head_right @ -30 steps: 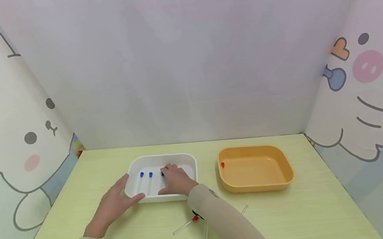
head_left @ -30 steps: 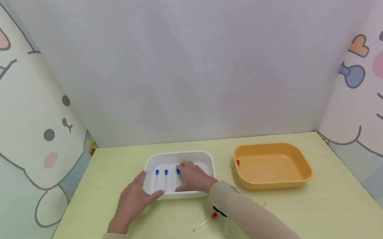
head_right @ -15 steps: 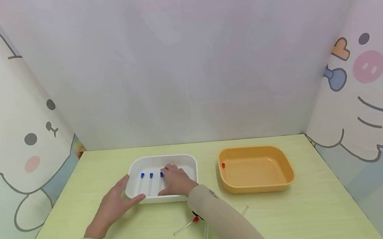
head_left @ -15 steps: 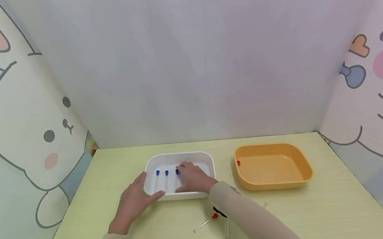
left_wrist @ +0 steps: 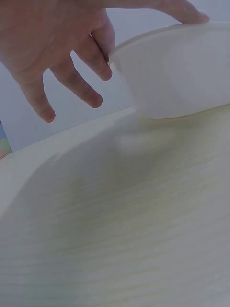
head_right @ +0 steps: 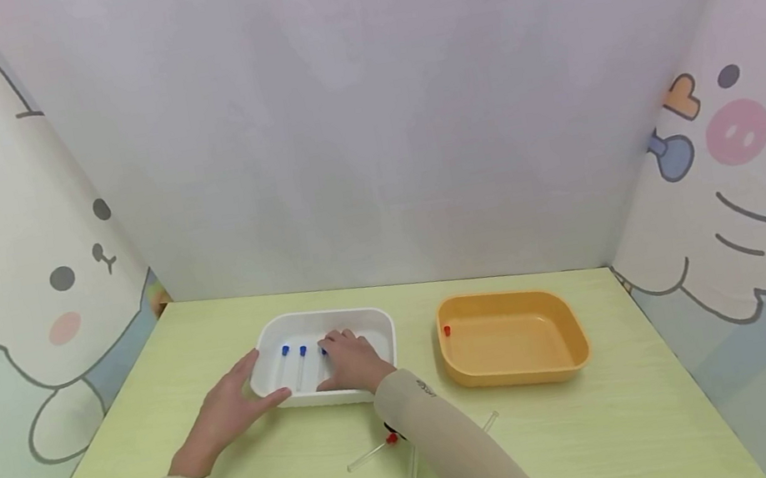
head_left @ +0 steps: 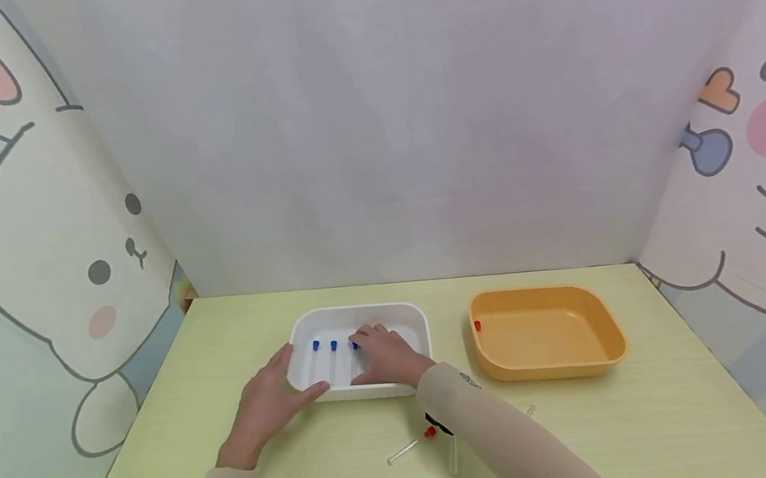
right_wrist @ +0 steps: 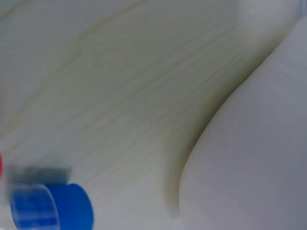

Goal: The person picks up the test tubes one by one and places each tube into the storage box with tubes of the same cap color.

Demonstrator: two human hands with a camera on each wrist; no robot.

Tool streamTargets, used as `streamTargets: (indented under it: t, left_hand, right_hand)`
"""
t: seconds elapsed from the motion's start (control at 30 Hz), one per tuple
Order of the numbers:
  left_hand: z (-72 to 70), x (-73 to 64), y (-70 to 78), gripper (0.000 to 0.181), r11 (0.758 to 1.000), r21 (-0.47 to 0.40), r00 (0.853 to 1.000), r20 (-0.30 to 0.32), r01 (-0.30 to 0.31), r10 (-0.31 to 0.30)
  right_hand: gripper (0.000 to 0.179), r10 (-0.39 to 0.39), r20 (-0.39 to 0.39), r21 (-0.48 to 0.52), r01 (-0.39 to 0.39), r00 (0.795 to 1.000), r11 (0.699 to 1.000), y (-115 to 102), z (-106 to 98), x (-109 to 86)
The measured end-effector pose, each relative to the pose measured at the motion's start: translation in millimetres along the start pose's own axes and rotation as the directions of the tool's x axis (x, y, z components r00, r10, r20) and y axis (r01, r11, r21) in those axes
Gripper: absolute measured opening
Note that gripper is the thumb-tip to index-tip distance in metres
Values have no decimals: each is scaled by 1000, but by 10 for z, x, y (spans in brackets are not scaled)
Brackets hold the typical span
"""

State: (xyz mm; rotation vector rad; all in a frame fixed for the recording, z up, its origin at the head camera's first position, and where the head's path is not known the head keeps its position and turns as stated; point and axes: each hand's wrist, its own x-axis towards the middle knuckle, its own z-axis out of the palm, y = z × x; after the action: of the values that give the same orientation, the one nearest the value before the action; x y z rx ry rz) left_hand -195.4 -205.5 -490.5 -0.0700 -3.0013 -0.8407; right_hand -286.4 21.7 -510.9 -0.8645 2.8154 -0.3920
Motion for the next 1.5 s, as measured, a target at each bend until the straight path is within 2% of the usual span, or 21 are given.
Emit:
streamTargets:
  t: [0.53, 0.8, 0.97, 1.13, 1.33, 1.5]
  left_hand:
    - [6, -1, -5, 106, 1000, -3, 1000, -5, -4, 4]
    - [-2, -8, 14, 106, 1000, -4, 1000, -5, -5, 5]
    - [-2, -4, 5, 107, 1000, -3, 1000, 2, -4, 4]
    - [-10, 1, 0, 107, 1000, -6, 1000, 3, -6, 6]
    - [-6, 4, 11, 110, 1000, -9, 1000, 21, 18, -18]
    - [-10, 0, 31, 112, 999, -8, 999, 29, 34, -34]
  right_hand:
    - [83, -4, 2, -29, 4, 1000, 1000, -16, -17, -6]
    - [85, 15, 7, 18, -15, 1000, 1000, -16, -43, -29]
    - [87, 13, -19, 24, -12, 1000, 1000, 11, -65, -29]
    - [86, 12, -52, 24, -11, 999, 1000, 52, -176, -62]
    - [82, 27, -50, 69, -23, 998, 997, 84, -378, -158]
    - [81, 1, -83, 59, 4, 997, 998, 157, -493, -252]
